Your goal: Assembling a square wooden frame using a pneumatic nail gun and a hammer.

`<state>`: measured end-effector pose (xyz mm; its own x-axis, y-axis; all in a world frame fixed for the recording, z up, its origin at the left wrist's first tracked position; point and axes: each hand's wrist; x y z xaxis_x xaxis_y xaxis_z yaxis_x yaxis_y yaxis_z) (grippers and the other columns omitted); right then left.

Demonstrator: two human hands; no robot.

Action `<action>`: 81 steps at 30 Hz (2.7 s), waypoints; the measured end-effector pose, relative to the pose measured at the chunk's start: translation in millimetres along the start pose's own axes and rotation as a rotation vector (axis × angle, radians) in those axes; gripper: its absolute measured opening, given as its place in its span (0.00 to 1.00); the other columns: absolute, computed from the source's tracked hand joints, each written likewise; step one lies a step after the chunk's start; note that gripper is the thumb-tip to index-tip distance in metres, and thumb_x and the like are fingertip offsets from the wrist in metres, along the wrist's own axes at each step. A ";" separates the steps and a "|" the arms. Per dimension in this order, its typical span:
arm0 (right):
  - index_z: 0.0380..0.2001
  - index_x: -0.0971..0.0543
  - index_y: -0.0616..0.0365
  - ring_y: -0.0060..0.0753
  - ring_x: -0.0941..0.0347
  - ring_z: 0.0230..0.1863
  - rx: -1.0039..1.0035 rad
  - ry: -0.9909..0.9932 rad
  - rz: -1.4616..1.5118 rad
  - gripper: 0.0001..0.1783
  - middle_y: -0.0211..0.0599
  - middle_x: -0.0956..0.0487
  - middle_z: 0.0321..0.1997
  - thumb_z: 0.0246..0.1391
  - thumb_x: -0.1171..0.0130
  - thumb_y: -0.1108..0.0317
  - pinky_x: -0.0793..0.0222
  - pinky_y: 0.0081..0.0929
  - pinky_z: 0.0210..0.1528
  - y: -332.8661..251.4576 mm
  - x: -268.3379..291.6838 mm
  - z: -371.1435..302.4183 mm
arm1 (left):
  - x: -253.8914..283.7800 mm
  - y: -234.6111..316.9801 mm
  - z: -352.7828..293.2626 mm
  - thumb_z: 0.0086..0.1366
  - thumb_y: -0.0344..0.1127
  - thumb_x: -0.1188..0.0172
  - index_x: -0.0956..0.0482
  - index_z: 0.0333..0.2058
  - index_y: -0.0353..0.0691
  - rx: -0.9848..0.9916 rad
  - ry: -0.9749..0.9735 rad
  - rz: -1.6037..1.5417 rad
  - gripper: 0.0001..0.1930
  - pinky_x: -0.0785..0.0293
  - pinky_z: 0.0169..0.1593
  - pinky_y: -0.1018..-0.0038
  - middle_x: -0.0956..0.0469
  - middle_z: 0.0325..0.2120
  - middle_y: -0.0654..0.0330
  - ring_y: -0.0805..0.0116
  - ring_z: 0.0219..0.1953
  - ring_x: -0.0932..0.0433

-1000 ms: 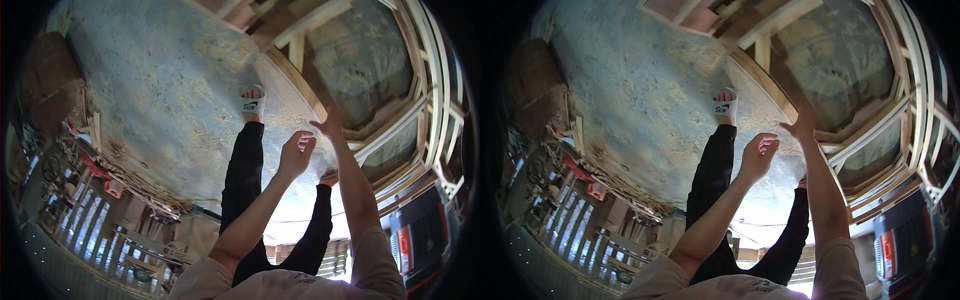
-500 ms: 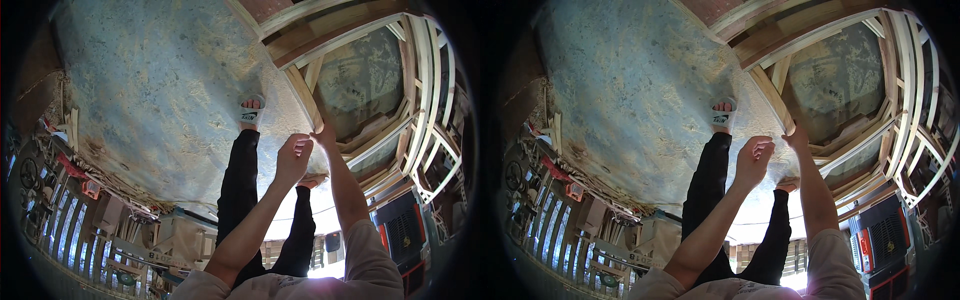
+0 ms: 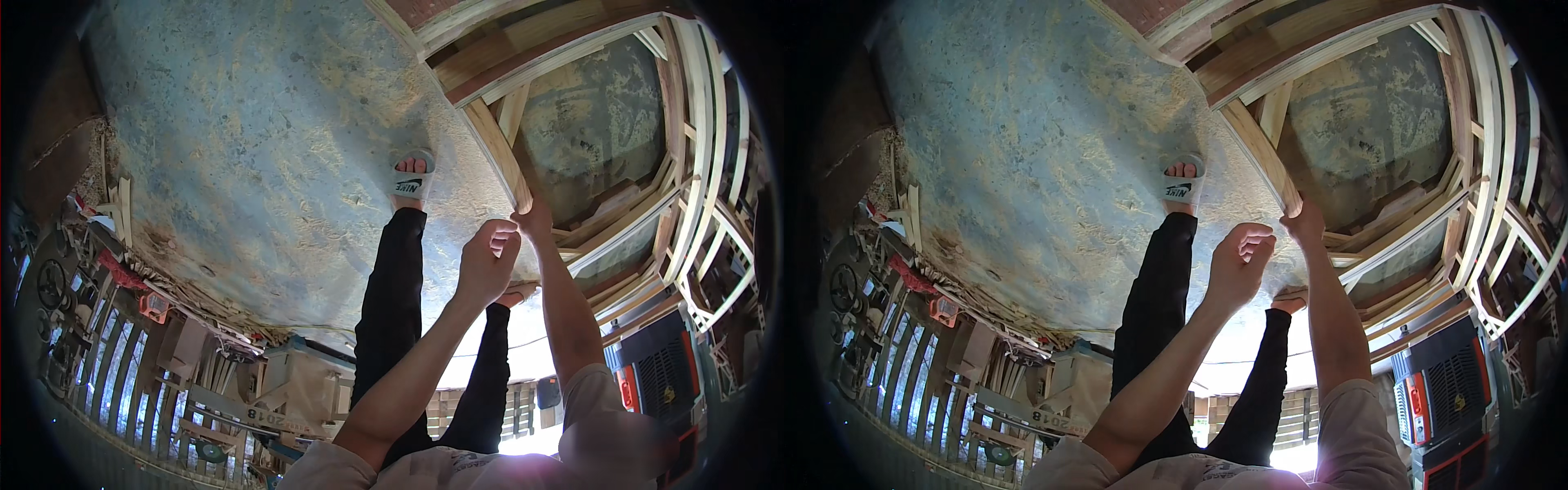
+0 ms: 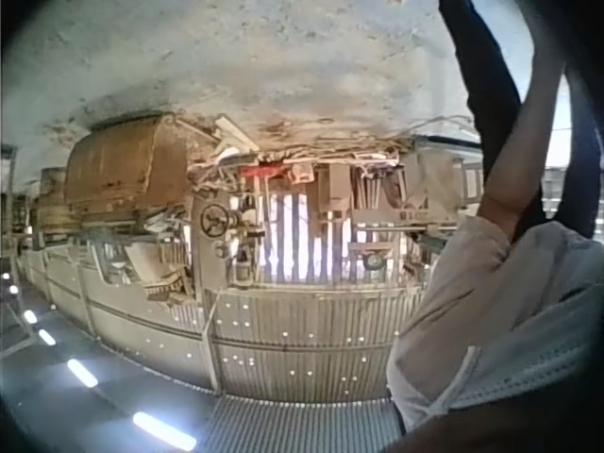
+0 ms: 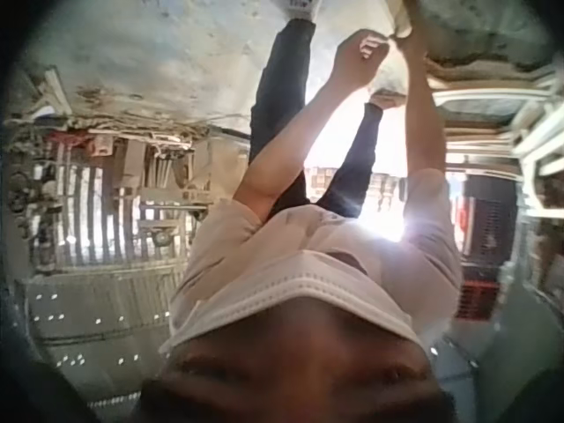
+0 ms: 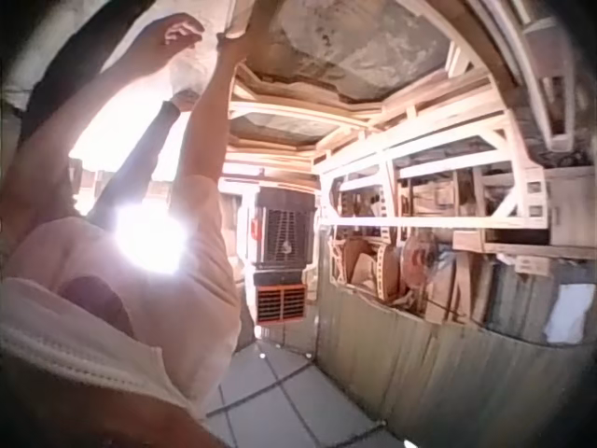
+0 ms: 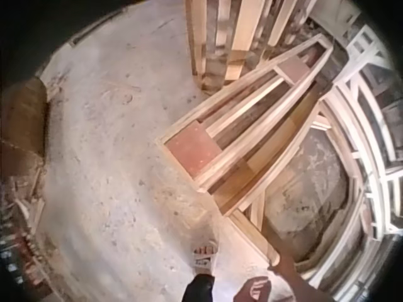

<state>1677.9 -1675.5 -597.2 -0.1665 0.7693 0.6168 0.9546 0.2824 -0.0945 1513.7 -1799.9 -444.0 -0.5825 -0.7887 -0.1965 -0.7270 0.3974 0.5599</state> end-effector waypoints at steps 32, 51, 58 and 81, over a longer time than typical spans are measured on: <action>0.62 0.37 0.56 0.52 0.32 0.60 0.079 0.006 0.038 0.52 0.52 0.29 0.59 0.35 0.23 0.52 0.35 0.42 0.60 67.6 -3.4 -26.2 | -14.0 -20.6 -0.3 0.66 0.34 0.41 0.25 0.43 0.33 -0.063 -0.052 0.026 0.11 0.25 0.42 0.74 0.20 0.35 0.55 0.69 0.37 0.21; 0.38 0.25 0.53 0.31 0.30 0.39 -0.267 -0.097 1.072 0.14 0.26 0.26 0.36 0.51 0.36 0.60 0.35 0.31 0.38 -25.7 48.3 56.6 | 30.0 10.8 11.9 0.59 0.38 0.36 0.34 0.55 0.32 -0.305 0.205 0.612 0.28 0.36 0.59 0.58 0.32 0.53 0.42 0.48 0.56 0.32; 0.68 0.45 0.58 0.43 0.43 0.69 -0.294 0.135 1.474 0.45 0.46 0.42 0.71 0.59 0.54 0.36 0.44 0.43 0.64 -45.6 167.9 200.1 | 29.3 32.8 124.8 0.54 0.48 0.34 0.49 0.64 0.28 -0.558 0.221 1.084 0.48 0.46 0.64 0.48 0.48 0.63 0.34 0.35 0.66 0.48; 0.72 0.58 0.48 0.47 0.63 0.76 -0.212 0.287 1.866 0.61 0.41 0.57 0.76 0.47 0.62 0.18 0.62 0.51 0.72 -83.8 213.2 245.8 | 8.5 15.9 160.0 0.50 0.51 0.30 0.61 0.65 0.22 -0.336 0.153 1.542 0.59 0.45 0.67 0.52 0.63 0.67 0.31 0.32 0.69 0.59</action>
<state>1501.7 -1394.3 -649.8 0.9883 -0.1444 -0.0498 -0.1432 -0.7628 -0.6306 1439.0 -1725.2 -565.5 -0.5991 0.2106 0.7725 0.6246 0.7265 0.2864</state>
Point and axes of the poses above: each hand's wrist, its own z-axis towards the middle knuckle, its own x-axis out of the back of the hand, y = z × x
